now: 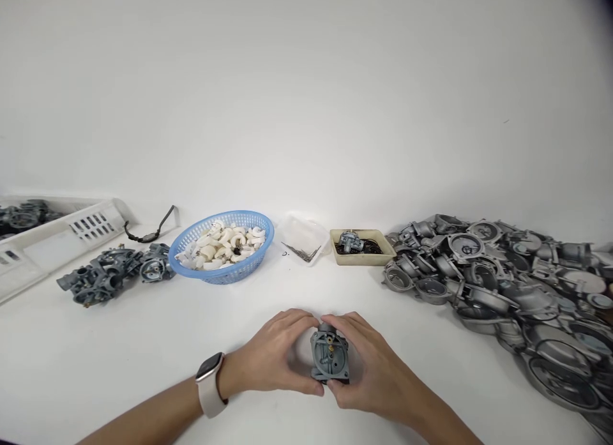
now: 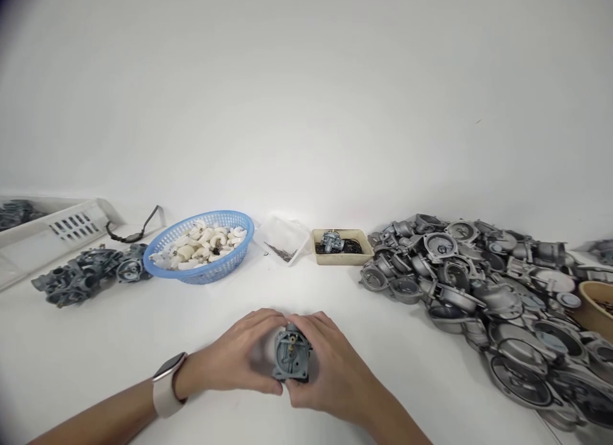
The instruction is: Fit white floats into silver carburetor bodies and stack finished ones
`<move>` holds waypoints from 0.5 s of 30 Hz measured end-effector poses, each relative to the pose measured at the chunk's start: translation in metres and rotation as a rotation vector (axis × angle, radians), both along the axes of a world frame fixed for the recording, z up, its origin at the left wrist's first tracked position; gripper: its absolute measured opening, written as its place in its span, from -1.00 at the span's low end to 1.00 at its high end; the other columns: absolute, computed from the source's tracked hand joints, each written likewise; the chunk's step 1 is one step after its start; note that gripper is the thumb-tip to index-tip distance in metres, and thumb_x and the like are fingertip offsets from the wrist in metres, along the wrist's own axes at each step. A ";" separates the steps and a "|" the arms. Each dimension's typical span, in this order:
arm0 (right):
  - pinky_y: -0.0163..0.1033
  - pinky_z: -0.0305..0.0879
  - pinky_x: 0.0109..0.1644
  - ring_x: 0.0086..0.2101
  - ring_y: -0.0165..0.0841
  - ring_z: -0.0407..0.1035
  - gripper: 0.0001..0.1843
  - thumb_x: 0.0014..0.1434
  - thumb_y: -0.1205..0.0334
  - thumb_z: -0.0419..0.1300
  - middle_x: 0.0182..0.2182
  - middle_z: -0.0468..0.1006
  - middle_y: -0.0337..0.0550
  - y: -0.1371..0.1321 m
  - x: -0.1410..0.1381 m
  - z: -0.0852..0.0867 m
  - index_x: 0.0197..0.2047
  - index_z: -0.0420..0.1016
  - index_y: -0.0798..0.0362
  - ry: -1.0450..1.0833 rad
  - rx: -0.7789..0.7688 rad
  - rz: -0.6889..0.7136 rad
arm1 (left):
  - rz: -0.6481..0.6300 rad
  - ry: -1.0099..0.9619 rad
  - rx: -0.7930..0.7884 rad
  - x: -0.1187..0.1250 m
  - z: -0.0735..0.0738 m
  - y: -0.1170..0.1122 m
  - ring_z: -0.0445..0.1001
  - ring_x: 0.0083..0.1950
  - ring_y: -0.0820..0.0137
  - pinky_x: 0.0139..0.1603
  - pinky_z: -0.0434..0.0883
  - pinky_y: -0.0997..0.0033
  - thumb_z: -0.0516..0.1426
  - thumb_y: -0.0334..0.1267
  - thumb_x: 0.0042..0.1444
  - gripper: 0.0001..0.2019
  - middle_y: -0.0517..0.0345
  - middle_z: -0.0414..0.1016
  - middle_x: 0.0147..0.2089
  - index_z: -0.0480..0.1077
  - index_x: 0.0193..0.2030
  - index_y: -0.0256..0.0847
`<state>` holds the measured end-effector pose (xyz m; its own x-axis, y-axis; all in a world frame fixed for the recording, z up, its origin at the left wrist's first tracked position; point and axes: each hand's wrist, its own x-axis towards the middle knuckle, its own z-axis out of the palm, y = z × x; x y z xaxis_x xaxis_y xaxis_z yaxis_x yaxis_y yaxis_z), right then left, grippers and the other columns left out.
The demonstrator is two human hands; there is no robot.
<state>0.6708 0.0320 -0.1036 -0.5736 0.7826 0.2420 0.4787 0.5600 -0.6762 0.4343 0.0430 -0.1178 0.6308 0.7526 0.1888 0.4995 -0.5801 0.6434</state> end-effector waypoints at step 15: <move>-0.04 0.25 0.32 0.24 -0.12 0.20 -0.02 -0.07 0.09 0.49 0.27 0.24 -0.16 0.005 0.020 0.022 0.37 0.17 -0.25 -0.147 -0.344 -0.001 | 0.170 0.061 0.204 -0.004 0.001 -0.011 0.49 -0.03 0.08 -0.03 0.41 0.10 0.41 0.16 -0.15 -0.48 -0.02 0.50 0.04 0.40 -0.24 -0.17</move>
<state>0.6911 0.0368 -0.0819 -0.5815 0.8046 -0.1198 0.5850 0.3113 -0.7489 0.4298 0.0321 -0.1167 0.5131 0.7994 0.3127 0.6353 -0.5986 0.4880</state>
